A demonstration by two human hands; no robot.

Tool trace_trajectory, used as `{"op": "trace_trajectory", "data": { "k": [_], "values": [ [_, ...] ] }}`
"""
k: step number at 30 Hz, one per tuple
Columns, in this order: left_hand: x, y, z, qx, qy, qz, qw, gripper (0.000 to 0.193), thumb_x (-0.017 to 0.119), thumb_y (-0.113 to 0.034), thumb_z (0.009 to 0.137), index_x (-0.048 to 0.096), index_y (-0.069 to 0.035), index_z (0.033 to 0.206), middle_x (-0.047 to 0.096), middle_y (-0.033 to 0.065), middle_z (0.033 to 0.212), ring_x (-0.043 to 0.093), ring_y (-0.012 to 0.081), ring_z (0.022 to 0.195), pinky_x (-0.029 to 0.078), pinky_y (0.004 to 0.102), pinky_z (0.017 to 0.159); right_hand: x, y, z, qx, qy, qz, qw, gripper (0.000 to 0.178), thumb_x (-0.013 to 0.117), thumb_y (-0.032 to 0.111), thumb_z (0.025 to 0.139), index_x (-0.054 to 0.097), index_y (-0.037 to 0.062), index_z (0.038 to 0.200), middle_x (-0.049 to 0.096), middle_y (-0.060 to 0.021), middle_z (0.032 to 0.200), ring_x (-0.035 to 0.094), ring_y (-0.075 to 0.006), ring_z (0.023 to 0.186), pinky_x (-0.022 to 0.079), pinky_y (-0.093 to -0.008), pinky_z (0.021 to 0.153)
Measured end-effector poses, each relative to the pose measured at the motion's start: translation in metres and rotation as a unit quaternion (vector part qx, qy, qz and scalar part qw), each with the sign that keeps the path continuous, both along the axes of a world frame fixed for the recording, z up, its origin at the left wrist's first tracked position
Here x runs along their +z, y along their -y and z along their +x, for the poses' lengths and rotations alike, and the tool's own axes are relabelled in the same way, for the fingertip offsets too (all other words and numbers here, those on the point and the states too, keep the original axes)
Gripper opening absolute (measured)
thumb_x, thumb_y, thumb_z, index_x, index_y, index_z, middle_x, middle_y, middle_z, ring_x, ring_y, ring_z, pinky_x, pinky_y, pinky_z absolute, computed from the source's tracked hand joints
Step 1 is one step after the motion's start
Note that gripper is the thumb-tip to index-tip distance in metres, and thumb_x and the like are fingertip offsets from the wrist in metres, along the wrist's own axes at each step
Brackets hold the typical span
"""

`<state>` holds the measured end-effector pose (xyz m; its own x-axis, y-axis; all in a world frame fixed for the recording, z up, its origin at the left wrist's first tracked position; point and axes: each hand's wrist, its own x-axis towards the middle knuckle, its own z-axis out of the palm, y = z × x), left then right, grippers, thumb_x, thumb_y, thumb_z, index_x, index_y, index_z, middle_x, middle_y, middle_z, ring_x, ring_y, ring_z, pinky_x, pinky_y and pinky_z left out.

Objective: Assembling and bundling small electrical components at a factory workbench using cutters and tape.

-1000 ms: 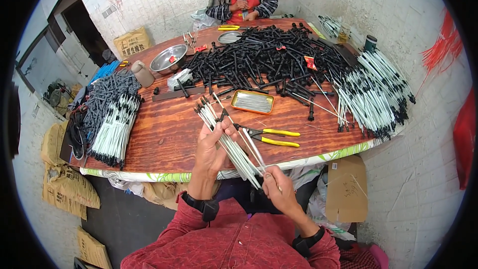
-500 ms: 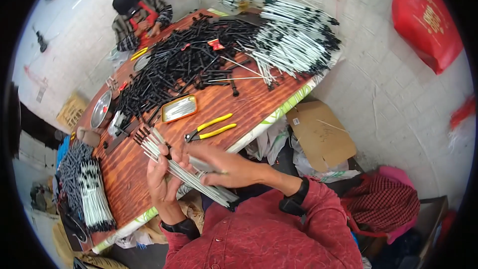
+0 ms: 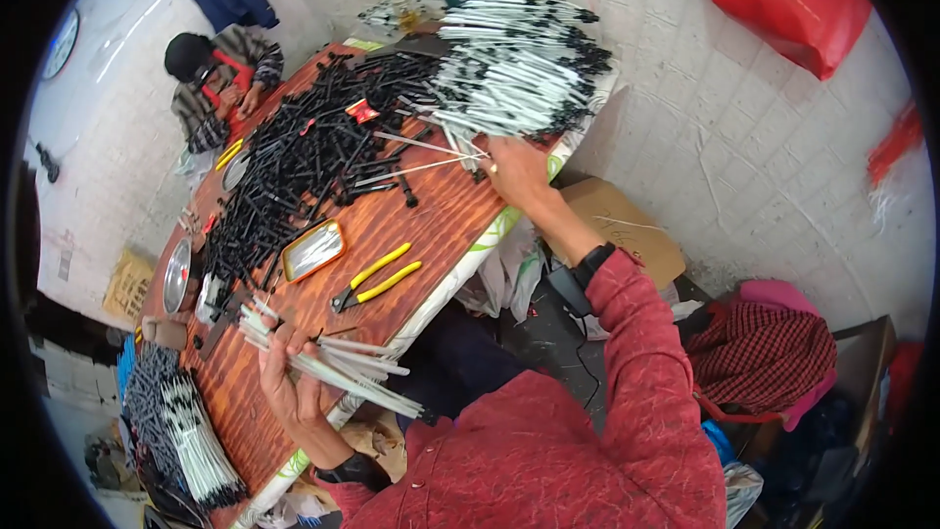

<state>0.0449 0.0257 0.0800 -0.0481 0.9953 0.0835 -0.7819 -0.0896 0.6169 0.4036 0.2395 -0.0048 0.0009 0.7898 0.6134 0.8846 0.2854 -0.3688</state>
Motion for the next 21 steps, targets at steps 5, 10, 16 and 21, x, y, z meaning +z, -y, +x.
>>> {"op": "trace_trajectory", "data": {
  "k": [5, 10, 16, 21],
  "values": [
    [0.005, -0.001, 0.003, 0.023, -0.009, -0.014, 1.000, 0.021, 0.051, -0.011, 0.103, 0.049, -0.007, 0.123, 0.050, 0.0031, 0.090, 0.053, 0.0152, 0.082, 0.057, 0.0354, 0.083, -0.004, -0.012, 0.004, 0.002, -0.010, -0.126, 0.992, 0.017, 0.063, 0.023, 0.092, 0.063, 0.0058, 0.091, 0.064, -0.0078, 0.074, 0.063, -0.0299, 0.071, 0.049, -0.0377, 0.062],
    [0.005, -0.009, 0.010, 0.019, -0.023, -0.018, 0.999, 0.018, 0.050, -0.011, 0.103, 0.049, -0.007, 0.121, 0.051, 0.0030, 0.090, 0.053, 0.0158, 0.083, 0.057, 0.0360, 0.083, 0.005, -0.026, 0.028, 0.144, -0.430, -0.351, 0.819, 0.025, 0.058, 0.028, 0.096, 0.062, 0.0059, 0.085, 0.056, 0.0012, 0.064, 0.054, -0.0143, 0.058, 0.040, -0.0281, 0.054],
    [0.008, -0.017, 0.021, 0.013, -0.021, -0.014, 1.000, 0.018, 0.052, -0.012, 0.103, 0.050, -0.008, 0.120, 0.052, 0.0037, 0.091, 0.054, 0.0168, 0.083, 0.057, 0.0366, 0.084, 0.022, -0.026, 0.038, 0.265, -0.637, -0.436, 0.578, 0.024, 0.055, 0.029, 0.100, 0.059, 0.0070, 0.093, 0.045, 0.0067, 0.065, 0.035, -0.0049, 0.055, 0.027, -0.0226, 0.049],
    [0.008, -0.016, 0.018, 0.030, -0.055, -0.029, 0.998, 0.019, 0.052, -0.014, 0.102, 0.050, -0.008, 0.121, 0.059, 0.0085, 0.102, 0.060, 0.0222, 0.100, 0.055, 0.0396, 0.090, 0.044, -0.013, 0.026, 0.410, -0.605, -0.467, 0.497, 0.022, 0.053, 0.029, 0.102, 0.055, 0.0069, 0.099, 0.039, 0.0073, 0.063, 0.032, -0.0057, 0.054, 0.025, -0.0236, 0.049]
  ]
}}
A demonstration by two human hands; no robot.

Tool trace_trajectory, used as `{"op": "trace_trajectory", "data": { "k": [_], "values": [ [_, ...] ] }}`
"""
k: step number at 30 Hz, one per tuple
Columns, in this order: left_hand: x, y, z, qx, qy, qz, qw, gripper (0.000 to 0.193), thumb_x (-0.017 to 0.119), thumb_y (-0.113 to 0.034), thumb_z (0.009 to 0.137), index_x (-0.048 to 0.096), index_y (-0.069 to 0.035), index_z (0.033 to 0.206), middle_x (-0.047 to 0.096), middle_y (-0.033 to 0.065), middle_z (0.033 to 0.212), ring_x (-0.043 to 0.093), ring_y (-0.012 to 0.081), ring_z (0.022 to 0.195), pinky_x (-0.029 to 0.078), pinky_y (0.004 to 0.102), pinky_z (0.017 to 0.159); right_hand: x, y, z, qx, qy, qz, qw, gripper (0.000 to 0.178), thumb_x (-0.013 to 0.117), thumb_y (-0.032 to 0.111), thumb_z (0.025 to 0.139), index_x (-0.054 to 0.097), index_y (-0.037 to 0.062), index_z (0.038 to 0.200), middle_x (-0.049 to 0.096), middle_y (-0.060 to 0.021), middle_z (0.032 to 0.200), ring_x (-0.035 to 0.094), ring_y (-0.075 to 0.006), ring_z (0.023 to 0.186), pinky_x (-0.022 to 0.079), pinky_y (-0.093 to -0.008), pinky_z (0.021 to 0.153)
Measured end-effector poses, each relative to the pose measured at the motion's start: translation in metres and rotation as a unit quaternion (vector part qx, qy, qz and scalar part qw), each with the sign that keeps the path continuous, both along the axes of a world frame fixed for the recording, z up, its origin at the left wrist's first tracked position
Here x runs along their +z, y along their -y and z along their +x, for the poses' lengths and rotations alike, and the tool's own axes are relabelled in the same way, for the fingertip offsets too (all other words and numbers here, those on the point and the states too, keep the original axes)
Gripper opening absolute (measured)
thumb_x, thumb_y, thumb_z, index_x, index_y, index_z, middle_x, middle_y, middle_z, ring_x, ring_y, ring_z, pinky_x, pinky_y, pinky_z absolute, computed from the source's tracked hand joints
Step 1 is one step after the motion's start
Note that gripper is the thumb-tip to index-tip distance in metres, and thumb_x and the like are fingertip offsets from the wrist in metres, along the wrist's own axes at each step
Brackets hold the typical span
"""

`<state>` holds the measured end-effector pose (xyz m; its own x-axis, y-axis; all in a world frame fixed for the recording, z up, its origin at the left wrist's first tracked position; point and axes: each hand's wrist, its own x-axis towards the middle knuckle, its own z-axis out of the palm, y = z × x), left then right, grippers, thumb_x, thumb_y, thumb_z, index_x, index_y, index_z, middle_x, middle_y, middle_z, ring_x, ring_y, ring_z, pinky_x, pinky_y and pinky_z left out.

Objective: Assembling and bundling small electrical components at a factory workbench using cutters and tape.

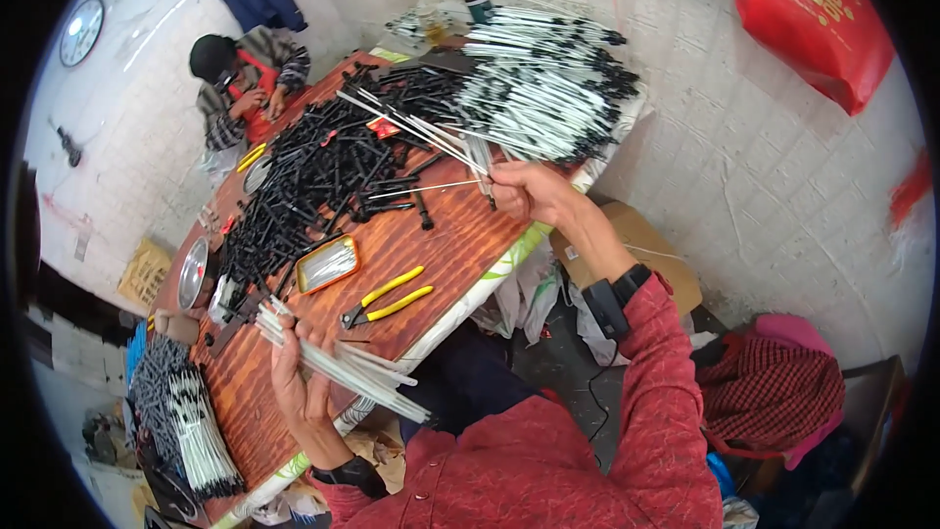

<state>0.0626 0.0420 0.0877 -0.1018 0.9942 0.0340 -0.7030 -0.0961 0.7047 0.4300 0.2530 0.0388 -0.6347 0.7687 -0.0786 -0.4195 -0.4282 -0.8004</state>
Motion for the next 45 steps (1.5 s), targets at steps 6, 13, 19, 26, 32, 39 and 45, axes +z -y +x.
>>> {"op": "trace_trajectory", "data": {
  "k": [6, 13, 19, 26, 32, 39, 45],
  "values": [
    [0.001, -0.016, 0.009, 0.078, -0.041, -0.024, 0.996, 0.020, 0.050, -0.016, 0.104, 0.051, -0.008, 0.121, 0.057, 0.0223, 0.131, 0.058, 0.0325, 0.121, 0.051, 0.0447, 0.101, 0.019, 0.080, -0.071, 0.042, 0.082, 0.156, 0.983, 0.023, 0.059, 0.029, 0.098, 0.053, 0.0076, 0.097, 0.050, 0.0023, 0.065, 0.045, -0.0064, 0.055, 0.033, -0.0212, 0.051],
    [-0.016, -0.020, -0.006, 0.122, 0.051, 0.016, 0.991, 0.020, 0.046, -0.018, 0.105, 0.049, -0.008, 0.121, 0.052, 0.0241, 0.139, 0.057, 0.0335, 0.123, 0.051, 0.0452, 0.102, 0.016, 0.152, -0.118, 0.004, 0.224, 0.264, 0.938, 0.015, 0.056, 0.017, 0.099, 0.050, 0.0035, 0.099, 0.057, -0.0013, 0.068, 0.052, -0.0084, 0.058, 0.040, -0.0239, 0.053],
    [-0.019, -0.009, -0.026, 0.139, 0.165, -0.005, 0.976, 0.020, 0.045, -0.019, 0.105, 0.050, -0.009, 0.122, 0.052, 0.0231, 0.139, 0.059, 0.0321, 0.119, 0.053, 0.0459, 0.101, 0.019, 0.174, -0.135, -0.031, 0.316, 0.374, 0.871, 0.009, 0.053, 0.011, 0.100, 0.050, 0.0024, 0.100, 0.055, -0.0007, 0.065, 0.052, -0.0080, 0.057, 0.040, -0.0246, 0.052],
    [-0.022, -0.001, -0.030, 0.085, 0.182, 0.074, 0.977, 0.029, 0.045, -0.019, 0.106, 0.047, -0.010, 0.133, 0.059, 0.0094, 0.106, 0.056, 0.0155, 0.088, 0.053, 0.0341, 0.082, 0.006, 0.187, -0.141, 0.017, 0.259, 0.286, 0.923, 0.020, 0.050, 0.022, 0.104, 0.050, 0.0030, 0.098, 0.049, 0.0009, 0.062, 0.045, -0.0073, 0.053, 0.037, -0.0234, 0.050],
    [-0.012, -0.001, -0.022, 0.076, 0.203, 0.081, 0.973, 0.031, 0.046, -0.020, 0.106, 0.047, -0.010, 0.134, 0.054, 0.0053, 0.096, 0.050, 0.0129, 0.082, 0.049, 0.0307, 0.078, -0.019, 0.195, -0.143, 0.085, 0.160, 0.126, 0.975, 0.028, 0.048, 0.032, 0.105, 0.050, 0.0053, 0.097, 0.045, 0.0021, 0.065, 0.039, -0.0066, 0.054, 0.036, -0.0220, 0.051],
    [-0.007, -0.002, -0.014, 0.106, 0.159, 0.040, 0.981, 0.033, 0.050, -0.020, 0.104, 0.048, -0.010, 0.135, 0.063, 0.0091, 0.105, 0.061, 0.0169, 0.090, 0.055, 0.0337, 0.081, -0.028, 0.200, -0.141, 0.103, 0.204, 0.115, 0.967, 0.029, 0.048, 0.034, 0.105, 0.050, 0.0061, 0.098, 0.047, 0.0004, 0.069, 0.042, -0.0081, 0.055, 0.041, -0.0245, 0.053],
    [-0.006, 0.001, -0.009, 0.097, 0.012, 0.087, 0.991, 0.034, 0.054, -0.019, 0.102, 0.049, -0.005, 0.132, 0.068, 0.0099, 0.099, 0.067, 0.0179, 0.086, 0.058, 0.0354, 0.081, -0.021, 0.209, -0.143, 0.059, 0.348, 0.367, 0.861, 0.033, 0.053, 0.037, 0.102, 0.052, 0.0042, 0.098, 0.059, -0.0076, 0.073, 0.059, -0.0190, 0.060, 0.045, -0.0336, 0.054]
  ]
}}
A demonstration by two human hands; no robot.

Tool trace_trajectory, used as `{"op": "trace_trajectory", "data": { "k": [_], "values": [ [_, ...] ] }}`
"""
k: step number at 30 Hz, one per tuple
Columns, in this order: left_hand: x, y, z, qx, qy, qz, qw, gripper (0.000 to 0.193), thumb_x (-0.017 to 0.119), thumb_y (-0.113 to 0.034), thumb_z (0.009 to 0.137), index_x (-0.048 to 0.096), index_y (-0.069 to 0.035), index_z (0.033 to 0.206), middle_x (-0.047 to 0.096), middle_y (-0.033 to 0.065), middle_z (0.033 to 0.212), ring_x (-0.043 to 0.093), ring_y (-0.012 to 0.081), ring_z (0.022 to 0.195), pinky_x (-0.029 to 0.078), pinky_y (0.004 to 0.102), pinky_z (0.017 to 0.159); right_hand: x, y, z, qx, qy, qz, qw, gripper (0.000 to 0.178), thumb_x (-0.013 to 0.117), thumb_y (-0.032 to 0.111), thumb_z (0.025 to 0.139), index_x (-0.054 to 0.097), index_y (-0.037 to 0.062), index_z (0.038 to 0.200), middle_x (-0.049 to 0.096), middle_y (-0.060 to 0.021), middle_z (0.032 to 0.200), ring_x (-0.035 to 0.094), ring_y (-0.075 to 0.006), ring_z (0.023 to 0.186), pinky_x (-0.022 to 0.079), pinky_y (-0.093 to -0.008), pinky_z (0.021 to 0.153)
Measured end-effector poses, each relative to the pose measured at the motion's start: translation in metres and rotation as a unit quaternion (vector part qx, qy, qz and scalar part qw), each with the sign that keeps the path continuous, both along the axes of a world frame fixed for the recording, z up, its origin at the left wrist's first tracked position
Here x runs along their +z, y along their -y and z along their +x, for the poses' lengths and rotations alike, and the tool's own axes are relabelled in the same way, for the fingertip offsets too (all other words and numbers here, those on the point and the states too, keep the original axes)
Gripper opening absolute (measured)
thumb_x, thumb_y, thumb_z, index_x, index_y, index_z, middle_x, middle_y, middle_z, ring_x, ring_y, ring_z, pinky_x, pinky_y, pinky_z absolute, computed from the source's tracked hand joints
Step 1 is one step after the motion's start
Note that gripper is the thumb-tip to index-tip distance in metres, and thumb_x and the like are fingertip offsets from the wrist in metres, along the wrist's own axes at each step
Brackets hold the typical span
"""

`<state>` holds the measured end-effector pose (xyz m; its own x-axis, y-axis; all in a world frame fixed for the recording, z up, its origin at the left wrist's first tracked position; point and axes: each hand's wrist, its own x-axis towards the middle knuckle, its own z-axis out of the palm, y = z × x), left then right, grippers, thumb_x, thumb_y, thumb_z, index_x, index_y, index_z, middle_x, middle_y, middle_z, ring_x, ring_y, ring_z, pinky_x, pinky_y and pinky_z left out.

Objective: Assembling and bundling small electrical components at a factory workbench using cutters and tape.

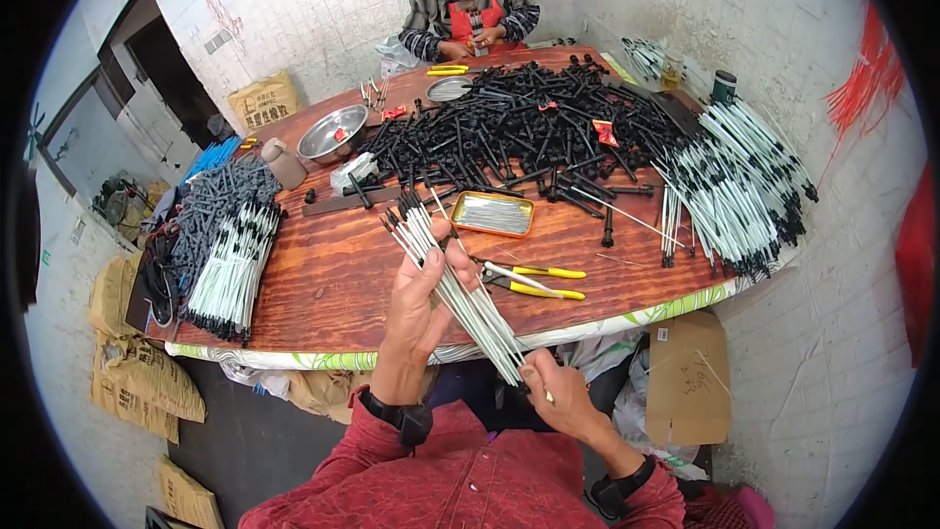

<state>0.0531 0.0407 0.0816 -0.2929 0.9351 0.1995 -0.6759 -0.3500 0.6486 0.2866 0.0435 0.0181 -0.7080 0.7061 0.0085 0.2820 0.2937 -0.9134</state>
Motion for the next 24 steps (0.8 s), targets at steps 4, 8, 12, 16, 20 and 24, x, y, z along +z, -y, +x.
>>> {"op": "trace_trajectory", "data": {
  "k": [4, 8, 12, 16, 20, 24],
  "values": [
    [0.016, 0.022, 0.002, -0.010, -0.062, -0.018, 0.998, 0.032, 0.054, -0.018, 0.102, 0.050, -0.002, 0.130, 0.068, 0.0118, 0.097, 0.068, 0.0187, 0.086, 0.058, 0.0349, 0.080, 0.012, -0.011, 0.005, -0.015, 0.058, 0.175, 0.983, 0.038, 0.055, 0.039, 0.101, 0.055, 0.0016, 0.107, 0.065, -0.0149, 0.088, 0.066, -0.0286, 0.078, 0.049, -0.0371, 0.065],
    [0.043, 0.053, 0.005, -0.049, -0.119, -0.042, 0.991, 0.028, 0.053, -0.016, 0.102, 0.052, 0.000, 0.125, 0.067, 0.0143, 0.095, 0.067, 0.0217, 0.085, 0.057, 0.0368, 0.078, 0.064, -0.030, -0.014, -0.086, -0.121, 0.360, 0.921, 0.054, 0.053, 0.044, 0.101, 0.052, -0.0026, 0.126, 0.063, -0.0210, 0.114, 0.063, -0.0352, 0.109, 0.048, -0.0404, 0.092],
    [0.049, 0.074, 0.010, -0.094, -0.149, -0.057, 0.983, 0.026, 0.053, -0.014, 0.102, 0.053, 0.000, 0.123, 0.068, 0.0169, 0.097, 0.069, 0.0239, 0.086, 0.057, 0.0366, 0.078, 0.064, -0.005, -0.055, 0.059, -0.257, 0.105, 0.959, 0.062, 0.048, 0.048, 0.101, 0.049, -0.0054, 0.133, 0.057, -0.0218, 0.128, 0.054, -0.0360, 0.123, 0.040, -0.0407, 0.104],
    [0.037, 0.082, 0.000, -0.088, -0.174, -0.114, 0.974, 0.026, 0.055, -0.014, 0.101, 0.053, 0.001, 0.122, 0.069, 0.0173, 0.100, 0.070, 0.0241, 0.089, 0.058, 0.0359, 0.080, -0.009, 0.005, -0.076, 0.167, -0.173, 0.057, 0.969, 0.057, 0.047, 0.050, 0.101, 0.057, -0.0032, 0.120, 0.064, -0.0239, 0.112, 0.062, -0.0405, 0.105, 0.050, -0.0421, 0.088],
    [-0.020, 0.056, -0.022, -0.031, -0.173, -0.163, 0.971, 0.028, 0.057, -0.014, 0.100, 0.054, 0.001, 0.123, 0.069, 0.0161, 0.102, 0.070, 0.0232, 0.090, 0.058, 0.0360, 0.081, -0.004, -0.003, -0.073, 0.183, -0.028, 0.067, 0.980, 0.047, 0.049, 0.043, 0.101, 0.061, -0.0021, 0.110, 0.066, -0.0238, 0.098, 0.066, -0.0397, 0.089, 0.051, -0.0432, 0.077],
    [-0.053, 0.033, -0.029, -0.034, -0.147, -0.159, 0.976, 0.029, 0.056, -0.015, 0.100, 0.054, 0.002, 0.125, 0.069, 0.0161, 0.106, 0.069, 0.0225, 0.093, 0.057, 0.0357, 0.085, 0.015, -0.035, -0.066, 0.054, 0.027, 0.176, 0.982, 0.033, 0.055, 0.030, 0.100, 0.065, -0.0018, 0.101, 0.067, -0.0196, 0.086, 0.067, -0.0340, 0.073, 0.052, -0.0405, 0.065]
  ]
}}
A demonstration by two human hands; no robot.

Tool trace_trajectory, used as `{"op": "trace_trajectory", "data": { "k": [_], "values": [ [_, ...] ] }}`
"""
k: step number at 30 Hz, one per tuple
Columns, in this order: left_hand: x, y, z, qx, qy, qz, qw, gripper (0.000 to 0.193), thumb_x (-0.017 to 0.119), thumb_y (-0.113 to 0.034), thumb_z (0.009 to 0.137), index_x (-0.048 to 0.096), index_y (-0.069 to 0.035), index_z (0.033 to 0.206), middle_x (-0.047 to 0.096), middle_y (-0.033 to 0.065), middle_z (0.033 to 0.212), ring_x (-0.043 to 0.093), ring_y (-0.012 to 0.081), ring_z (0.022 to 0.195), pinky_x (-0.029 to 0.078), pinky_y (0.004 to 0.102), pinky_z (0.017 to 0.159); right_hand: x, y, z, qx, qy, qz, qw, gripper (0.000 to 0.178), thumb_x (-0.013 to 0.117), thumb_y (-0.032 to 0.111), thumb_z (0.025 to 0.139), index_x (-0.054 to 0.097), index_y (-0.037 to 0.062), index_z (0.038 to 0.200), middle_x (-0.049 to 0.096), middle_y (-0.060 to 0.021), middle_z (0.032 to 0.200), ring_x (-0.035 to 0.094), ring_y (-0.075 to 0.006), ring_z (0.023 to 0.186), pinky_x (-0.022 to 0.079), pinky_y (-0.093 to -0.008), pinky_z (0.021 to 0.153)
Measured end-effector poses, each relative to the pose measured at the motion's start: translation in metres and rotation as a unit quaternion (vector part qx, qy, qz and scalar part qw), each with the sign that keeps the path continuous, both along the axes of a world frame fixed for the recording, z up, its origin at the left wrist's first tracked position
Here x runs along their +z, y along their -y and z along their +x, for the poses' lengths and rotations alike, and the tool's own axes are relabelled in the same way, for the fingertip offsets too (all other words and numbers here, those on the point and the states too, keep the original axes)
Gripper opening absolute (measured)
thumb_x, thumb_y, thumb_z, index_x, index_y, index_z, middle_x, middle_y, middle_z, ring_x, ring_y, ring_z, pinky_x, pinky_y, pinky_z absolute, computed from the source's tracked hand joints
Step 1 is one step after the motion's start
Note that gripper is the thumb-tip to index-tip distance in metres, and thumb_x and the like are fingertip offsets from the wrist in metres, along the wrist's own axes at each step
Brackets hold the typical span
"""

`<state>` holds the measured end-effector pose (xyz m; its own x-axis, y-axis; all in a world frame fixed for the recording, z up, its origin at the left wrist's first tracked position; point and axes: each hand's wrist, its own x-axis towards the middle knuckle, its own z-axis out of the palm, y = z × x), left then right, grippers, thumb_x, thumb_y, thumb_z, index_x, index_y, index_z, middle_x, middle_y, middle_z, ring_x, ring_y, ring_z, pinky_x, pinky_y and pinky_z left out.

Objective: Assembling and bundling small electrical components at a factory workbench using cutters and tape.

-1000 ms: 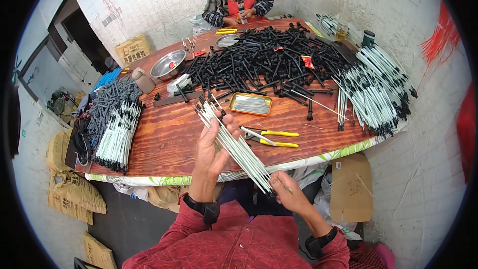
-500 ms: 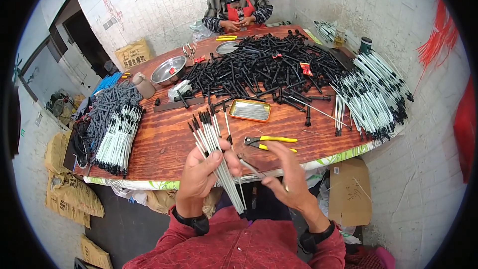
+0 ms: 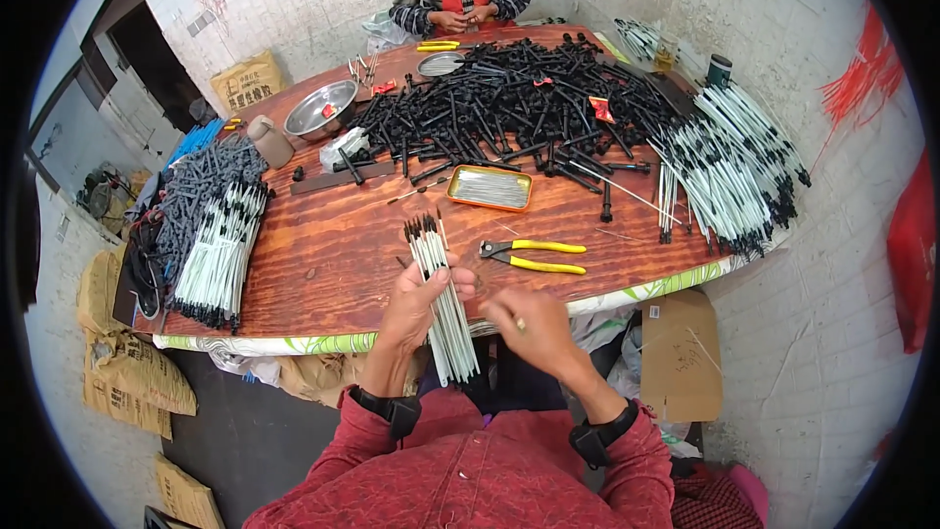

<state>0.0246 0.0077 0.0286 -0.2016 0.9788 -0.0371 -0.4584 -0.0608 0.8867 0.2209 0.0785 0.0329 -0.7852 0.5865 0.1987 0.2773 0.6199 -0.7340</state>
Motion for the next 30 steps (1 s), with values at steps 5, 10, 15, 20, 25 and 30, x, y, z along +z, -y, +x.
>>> {"op": "trace_trajectory", "data": {
  "k": [5, 10, 15, 20, 25, 30],
  "values": [
    [0.005, -0.008, -0.001, -0.041, 0.030, 0.000, 0.999, 0.030, 0.056, -0.014, 0.101, 0.054, 0.002, 0.125, 0.069, 0.0165, 0.108, 0.068, 0.0226, 0.096, 0.056, 0.0365, 0.088, 0.035, -0.024, -0.024, -0.106, -0.196, -0.157, 0.962, 0.019, 0.063, 0.009, 0.095, 0.064, -0.0039, 0.109, 0.071, -0.0065, 0.090, 0.066, -0.0120, 0.078, 0.051, -0.0260, 0.067],
    [0.006, -0.010, 0.001, -0.040, 0.035, 0.015, 0.998, 0.029, 0.056, -0.014, 0.100, 0.056, 0.003, 0.123, 0.069, 0.0162, 0.107, 0.069, 0.0229, 0.096, 0.057, 0.0364, 0.088, 0.049, -0.041, -0.055, -0.050, -0.214, -0.207, 0.954, 0.023, 0.065, 0.005, 0.093, 0.065, -0.0036, 0.114, 0.070, -0.0024, 0.092, 0.062, -0.0056, 0.081, 0.049, -0.0211, 0.069],
    [0.008, -0.011, 0.001, -0.067, -0.023, -0.017, 0.997, 0.027, 0.057, -0.015, 0.100, 0.058, 0.004, 0.119, 0.070, 0.0142, 0.105, 0.070, 0.0224, 0.095, 0.058, 0.0352, 0.086, 0.048, -0.048, -0.068, -0.015, -0.185, -0.277, 0.943, 0.025, 0.066, 0.006, 0.092, 0.066, -0.0040, 0.115, 0.068, -0.0005, 0.089, 0.057, -0.0036, 0.077, 0.047, -0.0199, 0.067],
    [0.010, -0.010, 0.000, -0.074, -0.005, -0.022, 0.997, 0.027, 0.059, -0.015, 0.099, 0.059, 0.004, 0.118, 0.069, 0.0118, 0.102, 0.069, 0.0214, 0.094, 0.058, 0.0343, 0.086, 0.044, -0.051, -0.067, 0.003, -0.209, -0.301, 0.931, 0.024, 0.067, 0.010, 0.092, 0.068, -0.0025, 0.113, 0.066, 0.0012, 0.080, 0.052, -0.0011, 0.063, 0.042, -0.0201, 0.054],
    [0.006, -0.011, 0.000, -0.082, 0.006, -0.020, 0.996, 0.024, 0.054, -0.012, 0.101, 0.059, 0.004, 0.118, 0.070, 0.0144, 0.106, 0.070, 0.0213, 0.096, 0.059, 0.0337, 0.087, 0.038, -0.053, -0.066, -0.001, -0.210, -0.286, 0.935, 0.023, 0.068, 0.011, 0.093, 0.068, -0.0025, 0.111, 0.066, 0.0015, 0.079, 0.051, -0.0009, 0.062, 0.041, -0.0187, 0.053],
    [0.009, -0.014, 0.001, -0.084, -0.006, -0.020, 0.996, 0.025, 0.053, -0.013, 0.102, 0.058, 0.004, 0.119, 0.070, 0.0140, 0.107, 0.070, 0.0209, 0.097, 0.058, 0.0333, 0.087, 0.043, -0.052, -0.063, -0.007, -0.199, -0.318, 0.927, 0.022, 0.067, 0.011, 0.093, 0.069, -0.0023, 0.111, 0.065, 0.0020, 0.079, 0.051, -0.0008, 0.065, 0.041, -0.0191, 0.055]
  ]
}}
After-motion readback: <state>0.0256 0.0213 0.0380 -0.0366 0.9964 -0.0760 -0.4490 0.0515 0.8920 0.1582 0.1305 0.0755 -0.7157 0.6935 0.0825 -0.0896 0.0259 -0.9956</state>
